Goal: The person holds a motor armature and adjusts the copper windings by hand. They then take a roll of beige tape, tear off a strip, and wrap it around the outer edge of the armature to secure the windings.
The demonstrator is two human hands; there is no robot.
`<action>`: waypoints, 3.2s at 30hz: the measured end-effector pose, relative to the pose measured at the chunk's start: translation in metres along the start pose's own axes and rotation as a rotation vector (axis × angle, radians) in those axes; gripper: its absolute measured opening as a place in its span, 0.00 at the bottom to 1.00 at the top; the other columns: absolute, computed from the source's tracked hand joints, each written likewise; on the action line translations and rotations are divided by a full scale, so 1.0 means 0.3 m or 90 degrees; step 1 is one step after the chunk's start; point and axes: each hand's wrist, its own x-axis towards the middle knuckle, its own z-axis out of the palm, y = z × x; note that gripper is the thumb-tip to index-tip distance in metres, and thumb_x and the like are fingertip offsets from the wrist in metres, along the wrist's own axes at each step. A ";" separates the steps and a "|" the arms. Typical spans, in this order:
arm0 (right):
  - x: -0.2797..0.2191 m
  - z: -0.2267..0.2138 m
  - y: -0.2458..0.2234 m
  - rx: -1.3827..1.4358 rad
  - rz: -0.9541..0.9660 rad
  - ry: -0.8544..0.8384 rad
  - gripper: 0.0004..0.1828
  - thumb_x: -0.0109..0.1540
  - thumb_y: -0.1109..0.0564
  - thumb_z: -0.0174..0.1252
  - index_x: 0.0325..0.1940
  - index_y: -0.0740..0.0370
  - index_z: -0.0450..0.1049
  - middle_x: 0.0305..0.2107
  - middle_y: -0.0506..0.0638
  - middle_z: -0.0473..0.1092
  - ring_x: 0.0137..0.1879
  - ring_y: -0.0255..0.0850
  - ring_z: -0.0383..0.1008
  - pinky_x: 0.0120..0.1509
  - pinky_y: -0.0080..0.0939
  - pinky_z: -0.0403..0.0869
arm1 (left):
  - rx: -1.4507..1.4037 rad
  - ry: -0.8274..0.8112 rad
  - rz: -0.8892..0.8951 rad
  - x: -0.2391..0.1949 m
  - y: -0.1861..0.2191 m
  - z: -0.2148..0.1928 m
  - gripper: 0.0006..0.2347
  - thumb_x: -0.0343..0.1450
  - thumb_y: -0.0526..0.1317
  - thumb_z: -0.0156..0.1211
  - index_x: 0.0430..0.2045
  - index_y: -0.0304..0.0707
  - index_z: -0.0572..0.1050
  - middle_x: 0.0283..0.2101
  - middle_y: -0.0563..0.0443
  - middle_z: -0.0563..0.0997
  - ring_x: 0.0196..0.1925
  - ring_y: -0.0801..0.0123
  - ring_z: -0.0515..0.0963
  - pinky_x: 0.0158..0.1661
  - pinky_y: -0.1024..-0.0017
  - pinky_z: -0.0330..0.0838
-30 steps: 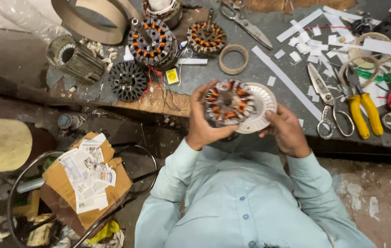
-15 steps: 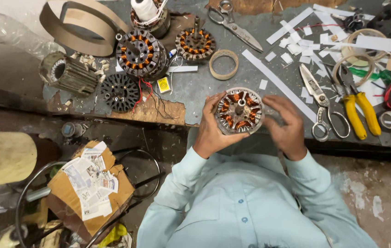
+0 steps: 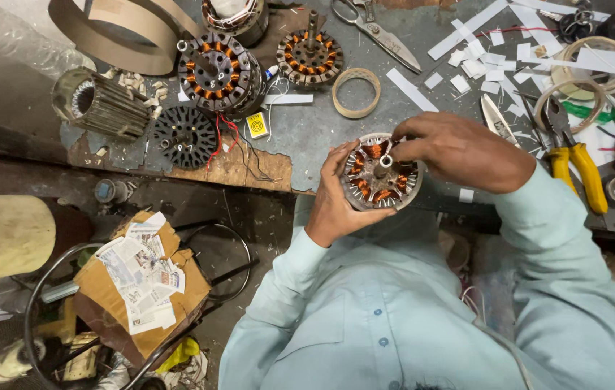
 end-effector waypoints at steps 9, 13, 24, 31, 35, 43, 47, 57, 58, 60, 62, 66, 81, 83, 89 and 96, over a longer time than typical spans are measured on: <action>-0.039 0.030 0.010 0.092 0.042 0.086 0.16 0.56 0.66 0.62 0.48 0.61 0.78 0.47 0.55 0.75 0.52 0.53 0.77 0.53 0.49 0.75 | 0.007 -0.023 -0.025 -0.002 0.015 -0.012 0.54 0.55 0.45 0.86 0.70 0.37 0.46 0.73 0.33 0.62 0.77 0.44 0.64 0.78 0.53 0.55; -0.189 0.138 -0.027 0.150 0.164 0.259 0.13 0.64 0.64 0.61 0.53 0.63 0.78 0.50 0.58 0.76 0.55 0.49 0.78 0.60 0.45 0.75 | -0.037 -0.058 -0.051 0.016 0.035 -0.076 0.53 0.59 0.45 0.81 0.72 0.31 0.43 0.72 0.30 0.62 0.75 0.45 0.65 0.74 0.57 0.57; -0.326 0.523 -0.098 0.416 0.326 0.572 0.06 0.70 0.65 0.59 0.50 0.70 0.77 0.46 0.56 0.75 0.49 0.38 0.77 0.56 0.35 0.76 | 0.142 -0.082 -0.096 0.173 0.137 -0.092 0.23 0.72 0.35 0.61 0.64 0.36 0.67 0.53 0.33 0.81 0.53 0.42 0.81 0.53 0.56 0.75; -0.324 0.547 -0.085 0.430 0.334 0.592 0.06 0.71 0.64 0.59 0.50 0.71 0.77 0.44 0.54 0.74 0.46 0.37 0.75 0.54 0.35 0.75 | 0.090 -0.079 -0.186 0.170 0.131 -0.083 0.20 0.77 0.36 0.54 0.66 0.40 0.64 0.56 0.35 0.80 0.56 0.47 0.81 0.56 0.58 0.75; -0.321 0.592 -0.069 0.563 0.340 0.658 0.08 0.72 0.63 0.57 0.54 0.71 0.75 0.45 0.53 0.74 0.46 0.36 0.76 0.53 0.36 0.76 | -0.116 -0.025 -0.251 0.147 0.073 -0.162 0.21 0.80 0.40 0.49 0.69 0.38 0.58 0.62 0.41 0.77 0.62 0.57 0.79 0.58 0.65 0.74; -0.321 0.700 -0.031 0.599 0.411 0.685 0.07 0.73 0.62 0.56 0.53 0.70 0.74 0.37 0.51 0.75 0.40 0.35 0.74 0.45 0.35 0.74 | 0.172 0.006 -0.188 0.152 -0.048 -0.179 0.06 0.74 0.35 0.65 0.43 0.39 0.82 0.46 0.47 0.87 0.47 0.60 0.87 0.50 0.70 0.79; -0.300 0.708 -0.024 0.334 0.409 0.678 0.06 0.71 0.65 0.58 0.50 0.71 0.76 0.40 0.54 0.76 0.42 0.37 0.74 0.48 0.36 0.74 | 0.276 -0.034 -0.009 0.231 -0.132 -0.141 0.14 0.68 0.29 0.62 0.48 0.37 0.80 0.51 0.46 0.83 0.52 0.52 0.83 0.52 0.65 0.77; -0.248 0.653 -0.032 0.205 0.384 0.653 0.05 0.63 0.70 0.60 0.43 0.71 0.77 0.35 0.60 0.76 0.39 0.46 0.77 0.46 0.40 0.74 | 0.262 -0.110 0.016 0.290 -0.315 -0.081 0.11 0.70 0.35 0.68 0.45 0.43 0.80 0.46 0.47 0.84 0.48 0.59 0.83 0.48 0.66 0.78; -0.246 0.651 -0.033 0.220 0.388 0.655 0.05 0.63 0.69 0.61 0.43 0.72 0.77 0.34 0.59 0.75 0.39 0.46 0.77 0.45 0.40 0.74 | 0.063 -0.056 -0.147 0.261 -0.319 -0.109 0.10 0.71 0.33 0.65 0.45 0.41 0.80 0.44 0.47 0.83 0.44 0.62 0.81 0.43 0.68 0.75; -0.250 0.649 -0.032 0.220 0.391 0.655 0.05 0.64 0.70 0.60 0.44 0.72 0.77 0.35 0.60 0.76 0.40 0.46 0.77 0.46 0.40 0.74 | -0.337 0.063 -0.463 0.191 -0.315 -0.171 0.09 0.72 0.30 0.61 0.45 0.38 0.79 0.39 0.47 0.82 0.35 0.67 0.78 0.34 0.71 0.71; -0.259 0.651 -0.024 0.227 0.389 0.659 0.05 0.65 0.70 0.60 0.45 0.72 0.76 0.37 0.60 0.76 0.41 0.46 0.77 0.48 0.40 0.74 | -0.691 0.138 -0.389 0.116 -0.298 -0.196 0.05 0.74 0.32 0.59 0.42 0.38 0.74 0.39 0.50 0.78 0.36 0.69 0.75 0.37 0.72 0.70; -0.269 0.699 -0.015 0.198 0.404 0.662 0.05 0.66 0.70 0.60 0.46 0.73 0.77 0.38 0.61 0.76 0.41 0.45 0.77 0.48 0.39 0.74 | -1.043 0.159 -0.331 0.023 -0.257 -0.212 0.12 0.69 0.27 0.56 0.41 0.45 0.68 0.40 0.57 0.71 0.38 0.74 0.70 0.39 0.76 0.70; -0.166 0.561 -0.341 0.194 0.109 0.481 0.16 0.55 0.61 0.71 0.46 0.67 0.78 0.41 0.59 0.77 0.50 0.53 0.78 0.58 0.48 0.74 | -1.379 0.264 -0.300 -0.212 0.099 -0.091 0.07 0.80 0.45 0.50 0.37 0.45 0.70 0.32 0.59 0.69 0.34 0.73 0.64 0.37 0.76 0.63; -0.100 0.526 -0.399 0.209 0.124 0.447 0.25 0.53 0.58 0.73 0.52 0.69 0.76 0.48 0.61 0.75 0.56 0.55 0.75 0.64 0.51 0.71 | -1.371 0.305 -0.327 -0.263 0.116 -0.080 0.08 0.80 0.45 0.50 0.36 0.43 0.70 0.32 0.58 0.69 0.32 0.74 0.63 0.35 0.76 0.62; -0.027 0.528 -0.499 0.381 0.057 0.333 0.24 0.58 0.59 0.68 0.57 0.70 0.74 0.53 0.61 0.73 0.61 0.55 0.74 0.66 0.49 0.70 | -1.331 0.365 -0.342 -0.398 0.141 -0.066 0.08 0.84 0.41 0.44 0.39 0.41 0.71 0.39 0.53 0.74 0.31 0.73 0.69 0.35 0.76 0.69; -0.067 0.626 -0.494 0.709 0.142 0.293 0.10 0.68 0.63 0.56 0.54 0.68 0.75 0.49 0.58 0.76 0.53 0.36 0.76 0.58 0.36 0.74 | -0.839 0.292 -0.688 -0.497 0.088 -0.013 0.12 0.69 0.35 0.44 0.42 0.41 0.75 0.38 0.51 0.81 0.35 0.69 0.82 0.35 0.70 0.77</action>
